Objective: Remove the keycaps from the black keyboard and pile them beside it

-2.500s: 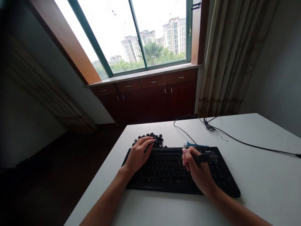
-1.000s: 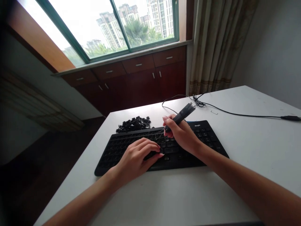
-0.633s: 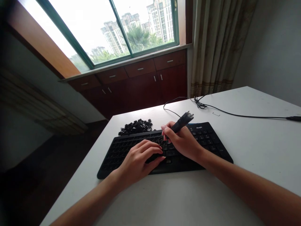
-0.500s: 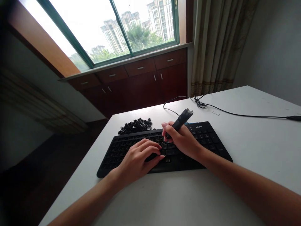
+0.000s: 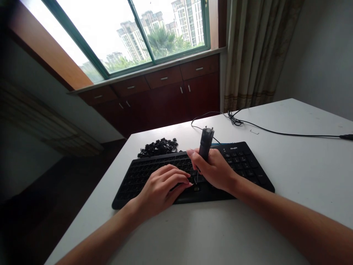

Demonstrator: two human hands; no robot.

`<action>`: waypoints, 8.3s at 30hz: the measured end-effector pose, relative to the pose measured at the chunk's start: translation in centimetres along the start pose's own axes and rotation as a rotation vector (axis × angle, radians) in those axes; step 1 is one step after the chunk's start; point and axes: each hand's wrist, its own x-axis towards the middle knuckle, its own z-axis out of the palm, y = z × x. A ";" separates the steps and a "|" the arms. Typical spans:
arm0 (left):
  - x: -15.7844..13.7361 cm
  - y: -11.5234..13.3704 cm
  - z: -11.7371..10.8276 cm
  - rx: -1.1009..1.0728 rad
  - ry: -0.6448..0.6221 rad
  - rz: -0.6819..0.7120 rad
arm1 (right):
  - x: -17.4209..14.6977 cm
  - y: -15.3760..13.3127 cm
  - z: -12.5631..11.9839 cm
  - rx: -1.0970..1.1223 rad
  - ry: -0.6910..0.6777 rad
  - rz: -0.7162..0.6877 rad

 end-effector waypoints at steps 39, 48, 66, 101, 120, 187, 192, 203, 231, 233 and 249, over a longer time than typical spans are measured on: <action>0.2 0.9 0.4 0.008 0.007 -0.084 | -0.6 -0.3 0.8 -0.393 0.032 -0.083; 0.4 1.1 0.2 -0.029 -0.007 -0.093 | -0.5 -1.1 0.2 -0.086 -0.245 0.014; 1.4 2.7 1.1 -0.053 -0.008 -0.146 | -0.6 -1.4 1.2 0.164 -0.302 0.286; 0.2 1.6 1.2 -0.077 0.070 -0.185 | -0.7 -0.7 1.1 0.083 -0.040 0.278; 0.0 0.3 0.1 -0.093 -0.021 -0.108 | -0.2 -0.6 0.7 0.024 -0.201 0.189; 0.4 -0.1 -1.1 -0.221 -0.144 -0.094 | -0.2 -1.2 -1.5 -0.136 -0.445 0.096; 0.4 -0.3 -1.1 -0.226 -0.137 -0.090 | -0.3 -1.1 -1.0 -0.196 -0.386 0.075; 0.3 -0.4 -0.9 -0.235 -0.141 -0.116 | -0.3 -0.6 -1.7 -0.259 -0.457 -0.007; 0.8 1.3 0.2 -0.117 -0.080 -0.244 | -0.9 -2.1 0.6 -0.217 -0.350 -0.010; 0.9 1.3 0.7 -0.111 -0.054 -0.250 | -0.9 -2.0 0.6 -0.207 -0.348 -0.020; 1.2 2.3 1.8 -0.021 0.034 -0.058 | -1.0 -1.5 0.9 0.004 -0.435 0.302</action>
